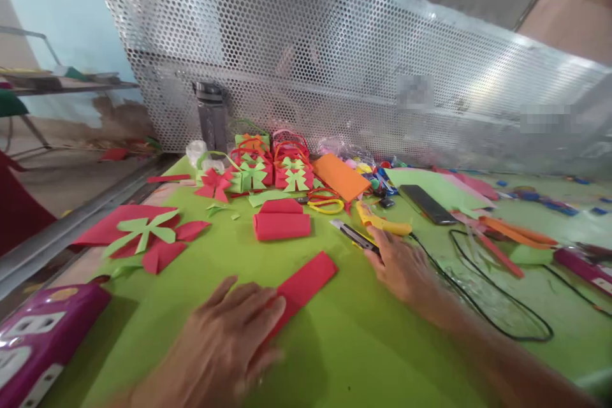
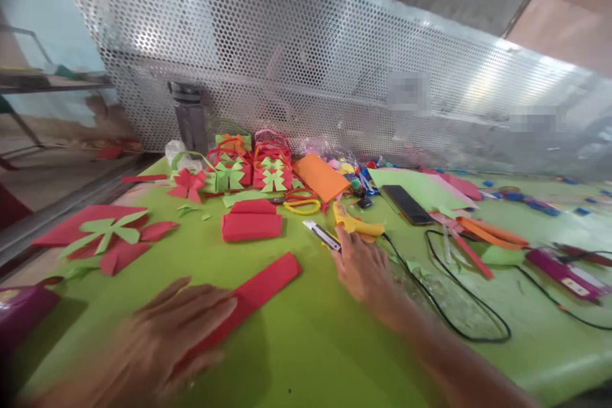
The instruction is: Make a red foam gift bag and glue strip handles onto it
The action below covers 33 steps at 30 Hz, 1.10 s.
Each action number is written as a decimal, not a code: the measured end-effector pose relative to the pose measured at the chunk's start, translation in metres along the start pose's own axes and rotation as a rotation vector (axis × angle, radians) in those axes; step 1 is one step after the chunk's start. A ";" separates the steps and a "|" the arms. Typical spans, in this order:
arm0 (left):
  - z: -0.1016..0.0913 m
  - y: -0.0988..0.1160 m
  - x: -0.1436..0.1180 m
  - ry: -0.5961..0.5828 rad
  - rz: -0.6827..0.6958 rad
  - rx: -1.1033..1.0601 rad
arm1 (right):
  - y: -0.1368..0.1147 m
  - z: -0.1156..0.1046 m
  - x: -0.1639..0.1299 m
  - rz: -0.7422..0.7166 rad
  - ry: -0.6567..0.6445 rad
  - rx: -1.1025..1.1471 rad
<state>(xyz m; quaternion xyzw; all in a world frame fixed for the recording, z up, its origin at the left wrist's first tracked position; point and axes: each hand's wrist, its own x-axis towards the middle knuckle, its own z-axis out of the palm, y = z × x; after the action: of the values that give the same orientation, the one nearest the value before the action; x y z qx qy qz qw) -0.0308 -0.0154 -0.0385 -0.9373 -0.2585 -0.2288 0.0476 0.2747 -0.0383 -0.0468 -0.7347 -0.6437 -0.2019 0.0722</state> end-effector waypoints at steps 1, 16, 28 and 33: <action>0.002 0.002 -0.001 -0.021 -0.012 -0.005 | -0.002 -0.001 -0.001 -0.003 0.026 -0.019; 0.003 -0.012 0.013 -0.424 0.032 0.151 | -0.033 -0.027 -0.008 -0.612 -0.028 0.264; 0.025 -0.010 0.077 -0.419 -0.232 0.184 | -0.038 -0.025 0.014 -0.595 -0.112 0.137; 0.043 -0.028 0.080 -0.318 -0.324 0.211 | -0.031 -0.020 0.023 -0.533 -0.108 0.172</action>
<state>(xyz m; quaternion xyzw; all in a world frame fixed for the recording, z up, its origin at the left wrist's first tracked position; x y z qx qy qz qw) 0.0334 0.0547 -0.0410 -0.8977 -0.4320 -0.0547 0.0668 0.2423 -0.0191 -0.0248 -0.5402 -0.8319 -0.1192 0.0442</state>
